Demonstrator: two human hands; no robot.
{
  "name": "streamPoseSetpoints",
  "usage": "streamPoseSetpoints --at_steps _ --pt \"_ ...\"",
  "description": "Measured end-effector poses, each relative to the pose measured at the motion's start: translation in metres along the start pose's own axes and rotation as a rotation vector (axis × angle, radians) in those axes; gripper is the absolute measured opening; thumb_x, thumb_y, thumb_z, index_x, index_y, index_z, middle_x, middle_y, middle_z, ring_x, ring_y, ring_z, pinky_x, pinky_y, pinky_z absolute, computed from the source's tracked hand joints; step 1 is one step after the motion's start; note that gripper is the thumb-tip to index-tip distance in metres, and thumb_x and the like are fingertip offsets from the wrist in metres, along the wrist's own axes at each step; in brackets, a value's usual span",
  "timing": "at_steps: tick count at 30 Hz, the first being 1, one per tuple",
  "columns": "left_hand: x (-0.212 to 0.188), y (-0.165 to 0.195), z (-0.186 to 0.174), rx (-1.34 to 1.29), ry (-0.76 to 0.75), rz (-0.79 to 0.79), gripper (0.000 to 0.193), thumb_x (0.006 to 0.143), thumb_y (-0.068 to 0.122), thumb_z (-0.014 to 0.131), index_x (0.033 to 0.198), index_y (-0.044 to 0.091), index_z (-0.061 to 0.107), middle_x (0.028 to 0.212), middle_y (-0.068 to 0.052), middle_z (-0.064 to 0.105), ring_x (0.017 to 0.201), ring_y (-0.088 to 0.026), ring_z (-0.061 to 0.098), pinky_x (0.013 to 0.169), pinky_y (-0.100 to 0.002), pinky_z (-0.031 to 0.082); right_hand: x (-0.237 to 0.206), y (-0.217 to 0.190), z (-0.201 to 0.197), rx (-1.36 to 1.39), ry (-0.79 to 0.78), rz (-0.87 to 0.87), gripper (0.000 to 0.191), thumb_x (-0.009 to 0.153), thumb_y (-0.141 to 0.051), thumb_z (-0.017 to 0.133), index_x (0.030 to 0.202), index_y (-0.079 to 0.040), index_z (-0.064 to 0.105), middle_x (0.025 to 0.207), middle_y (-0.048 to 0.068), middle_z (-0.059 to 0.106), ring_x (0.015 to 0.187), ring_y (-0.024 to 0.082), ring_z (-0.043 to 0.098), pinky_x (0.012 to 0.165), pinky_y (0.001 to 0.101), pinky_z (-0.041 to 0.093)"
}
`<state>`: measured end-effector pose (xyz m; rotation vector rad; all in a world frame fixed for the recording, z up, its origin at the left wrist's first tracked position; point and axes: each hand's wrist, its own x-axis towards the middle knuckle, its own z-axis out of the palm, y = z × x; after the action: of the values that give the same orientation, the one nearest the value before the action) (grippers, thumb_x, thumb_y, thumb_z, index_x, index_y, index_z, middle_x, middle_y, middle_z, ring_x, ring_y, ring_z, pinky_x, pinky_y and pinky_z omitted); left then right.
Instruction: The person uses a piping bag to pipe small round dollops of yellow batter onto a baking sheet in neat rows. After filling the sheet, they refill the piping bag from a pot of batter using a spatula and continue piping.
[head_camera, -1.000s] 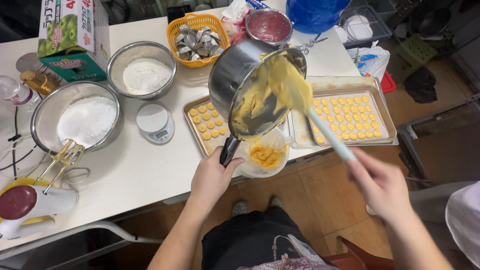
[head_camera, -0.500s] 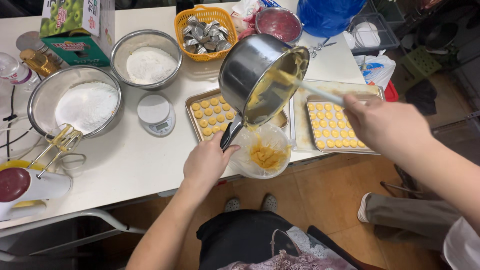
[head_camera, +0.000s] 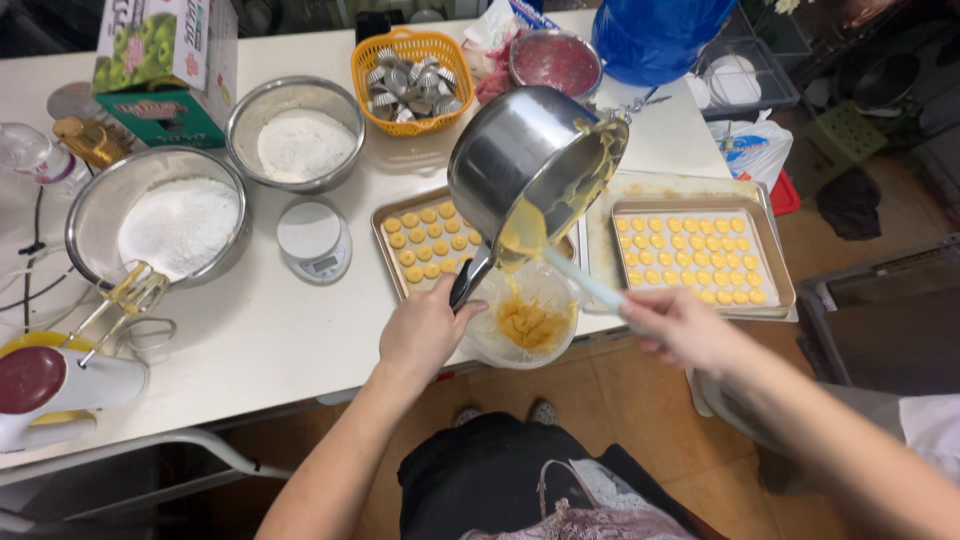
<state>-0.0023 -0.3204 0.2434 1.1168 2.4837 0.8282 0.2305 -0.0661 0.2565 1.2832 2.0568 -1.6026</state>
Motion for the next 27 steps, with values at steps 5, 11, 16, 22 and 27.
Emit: streamPoseSetpoints --at_steps 5,11,16,22,27 --pt "0.000 -0.001 0.000 -0.057 0.019 0.010 0.052 0.088 0.050 0.073 0.105 0.001 0.065 0.074 -0.023 0.070 0.074 -0.043 0.070 0.065 -0.051 0.055 -0.011 0.010 0.034 0.392 -0.153 0.093 0.036 0.096 -0.036 0.059 0.126 -0.018 0.070 0.059 -0.001 0.049 0.039 0.006 0.032 0.034 0.0230 0.019" --pt "-0.005 0.009 0.010 -0.186 -0.095 -0.100 0.049 0.085 0.046 0.074 0.106 0.003 0.065 0.073 -0.024 0.069 0.075 -0.044 0.069 0.064 -0.050 0.054 -0.026 0.021 0.062 0.704 -0.401 0.105 0.035 0.100 -0.038 0.054 0.124 -0.016 0.068 0.058 -0.002 0.044 0.037 0.003 0.025 0.032 0.0221 0.014" --pt "-0.010 0.010 0.015 -0.315 -0.051 -0.086 0.043 0.085 0.040 0.077 0.102 0.002 0.066 0.073 -0.024 0.070 0.075 -0.042 0.070 0.065 -0.047 0.055 -0.030 0.044 0.083 1.041 -0.657 0.218 0.036 0.104 -0.042 0.045 0.126 -0.019 0.062 0.057 -0.004 0.037 0.037 0.001 0.022 0.031 0.0193 0.012" --pt "-0.012 0.006 0.021 -0.435 -0.001 -0.130 0.039 0.084 0.035 0.079 0.097 0.000 0.066 0.068 -0.021 0.066 0.062 -0.036 0.065 0.061 -0.042 0.052 -0.029 0.068 0.078 1.284 -0.704 0.078 0.036 0.104 -0.042 0.044 0.126 -0.018 0.060 0.057 -0.003 0.039 0.035 0.003 0.023 0.029 0.0208 0.015" --pt "-0.012 0.001 0.026 -0.545 0.008 -0.149 0.036 0.083 0.031 0.080 0.089 -0.001 0.067 0.063 -0.013 0.064 0.055 -0.023 0.060 0.057 -0.038 0.050 -0.069 0.085 0.047 0.790 0.006 -0.243 0.045 0.098 -0.024 0.057 0.141 -0.010 0.064 0.060 0.001 0.054 0.040 0.005 0.037 0.034 0.0200 0.028"
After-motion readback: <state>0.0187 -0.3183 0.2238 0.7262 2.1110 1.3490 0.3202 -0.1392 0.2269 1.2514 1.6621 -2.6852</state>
